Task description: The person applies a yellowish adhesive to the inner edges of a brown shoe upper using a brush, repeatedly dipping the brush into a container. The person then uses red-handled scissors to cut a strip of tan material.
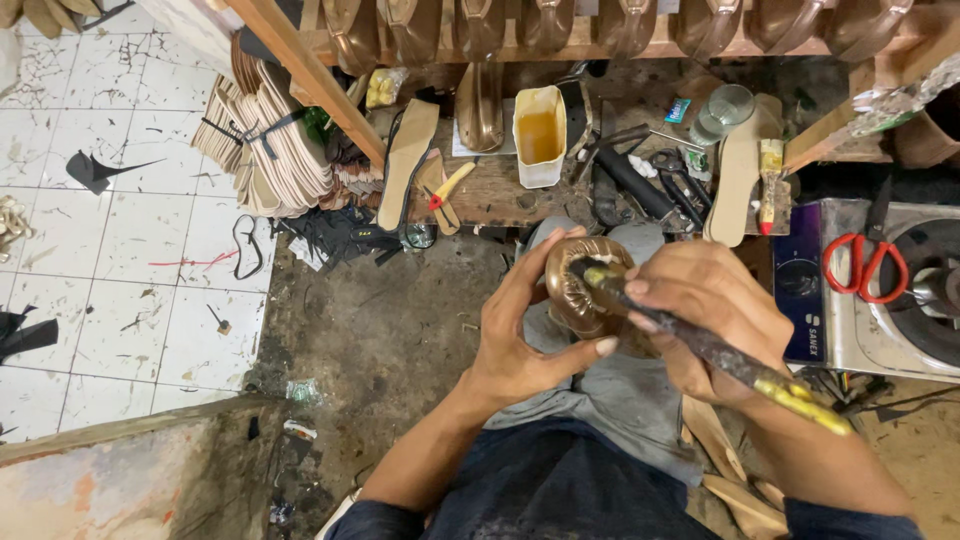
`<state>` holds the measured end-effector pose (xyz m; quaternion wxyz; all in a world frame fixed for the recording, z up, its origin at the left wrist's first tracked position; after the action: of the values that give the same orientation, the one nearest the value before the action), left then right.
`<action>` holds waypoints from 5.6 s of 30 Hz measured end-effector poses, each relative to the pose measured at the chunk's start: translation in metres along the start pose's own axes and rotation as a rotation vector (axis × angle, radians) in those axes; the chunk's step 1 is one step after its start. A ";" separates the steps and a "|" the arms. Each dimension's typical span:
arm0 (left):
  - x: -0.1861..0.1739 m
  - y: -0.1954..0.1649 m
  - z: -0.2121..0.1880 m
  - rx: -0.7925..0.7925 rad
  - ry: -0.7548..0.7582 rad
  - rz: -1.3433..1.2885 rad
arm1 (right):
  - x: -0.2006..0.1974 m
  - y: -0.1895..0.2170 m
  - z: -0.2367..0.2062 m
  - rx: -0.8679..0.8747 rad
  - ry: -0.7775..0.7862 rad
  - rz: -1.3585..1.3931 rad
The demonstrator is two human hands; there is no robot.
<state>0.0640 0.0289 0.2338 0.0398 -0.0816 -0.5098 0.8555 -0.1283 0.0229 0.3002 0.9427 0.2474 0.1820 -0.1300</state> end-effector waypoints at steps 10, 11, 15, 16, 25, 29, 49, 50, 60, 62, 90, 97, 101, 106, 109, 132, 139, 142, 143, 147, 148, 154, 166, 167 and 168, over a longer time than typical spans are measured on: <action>-0.002 -0.002 0.000 -0.023 0.026 -0.021 | -0.002 -0.001 0.000 -0.032 0.027 0.017; -0.002 -0.002 -0.001 -0.029 0.023 -0.029 | -0.002 -0.001 -0.001 -0.020 0.009 0.011; 0.000 -0.002 -0.001 -0.045 0.023 -0.034 | -0.001 -0.004 -0.001 -0.018 -0.030 -0.017; 0.000 -0.002 -0.001 -0.042 0.022 -0.024 | 0.000 -0.004 -0.001 -0.035 -0.033 -0.021; -0.001 -0.001 0.000 -0.039 0.040 -0.023 | -0.002 -0.006 0.000 -0.032 -0.027 -0.003; -0.001 -0.001 0.001 -0.039 0.037 -0.037 | -0.001 -0.005 -0.001 -0.107 0.006 0.002; 0.001 0.012 -0.004 -0.067 0.039 -0.111 | -0.007 0.001 0.018 -0.164 0.122 -0.207; 0.001 0.010 -0.004 -0.068 0.037 -0.103 | -0.007 0.001 0.018 -0.173 0.141 -0.207; 0.001 0.003 0.002 -0.151 0.072 -0.207 | -0.009 -0.001 0.016 -0.165 0.135 -0.220; 0.001 0.002 0.001 -0.112 0.071 -0.196 | -0.009 -0.001 0.017 -0.149 0.120 -0.206; 0.000 0.010 0.004 -0.138 0.071 -0.229 | -0.006 -0.005 0.013 -0.186 0.152 -0.212; -0.001 0.014 0.003 -0.161 0.043 -0.296 | -0.001 -0.007 0.009 -0.254 0.215 -0.171; -0.001 0.016 0.000 -0.173 0.057 -0.298 | -0.003 -0.009 0.009 -0.245 0.193 -0.184; 0.001 0.021 -0.002 -0.185 0.022 -0.303 | 0.000 -0.009 0.008 -0.299 0.231 -0.123; 0.000 0.023 -0.002 -0.175 0.010 -0.300 | 0.000 -0.008 0.007 -0.283 0.214 -0.174; -0.001 0.023 -0.004 -0.208 0.012 -0.283 | -0.002 -0.009 0.005 -0.375 0.288 -0.221; 0.000 0.032 -0.006 -0.187 -0.010 -0.273 | -0.001 -0.010 0.010 -0.417 0.316 -0.196; -0.001 0.034 -0.009 -0.194 0.004 -0.292 | -0.002 -0.009 0.013 -0.397 0.272 -0.253; -0.001 0.035 -0.010 -0.214 0.003 -0.291 | -0.001 -0.008 0.013 -0.377 0.309 -0.242; -0.004 0.054 -0.011 -0.288 -0.052 -0.411 | 0.003 -0.025 0.007 -0.210 0.343 -0.084; -0.004 0.062 -0.013 -0.322 -0.072 -0.481 | 0.004 -0.033 0.004 -0.125 0.328 -0.016; -0.005 0.133 -0.051 -1.041 -0.364 -1.177 | 0.070 -0.166 0.001 0.274 0.047 -0.135; -0.009 0.157 -0.090 -0.941 -0.626 -1.367 | 0.197 -0.329 -0.031 0.196 0.463 -0.572; -0.010 0.149 -0.088 -0.949 -0.606 -1.341 | 0.196 -0.329 -0.029 0.233 0.499 -0.555; -0.011 0.143 -0.085 -0.955 -0.581 -1.315 | 0.193 -0.328 -0.025 0.269 0.531 -0.540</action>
<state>0.0923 0.0326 0.0697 0.3564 0.4439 -0.7487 0.3397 -0.0715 -0.2707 0.0640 0.7540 0.3367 0.4594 -0.3274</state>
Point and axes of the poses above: each hand's wrist, its own z-axis towards the middle knuckle, its own x-axis out of the palm, y = z × x, the point moved 2 cm from there along z, towards the middle knuckle, and after that the axes turned 3 degrees about -y, right-handed, at the moved point
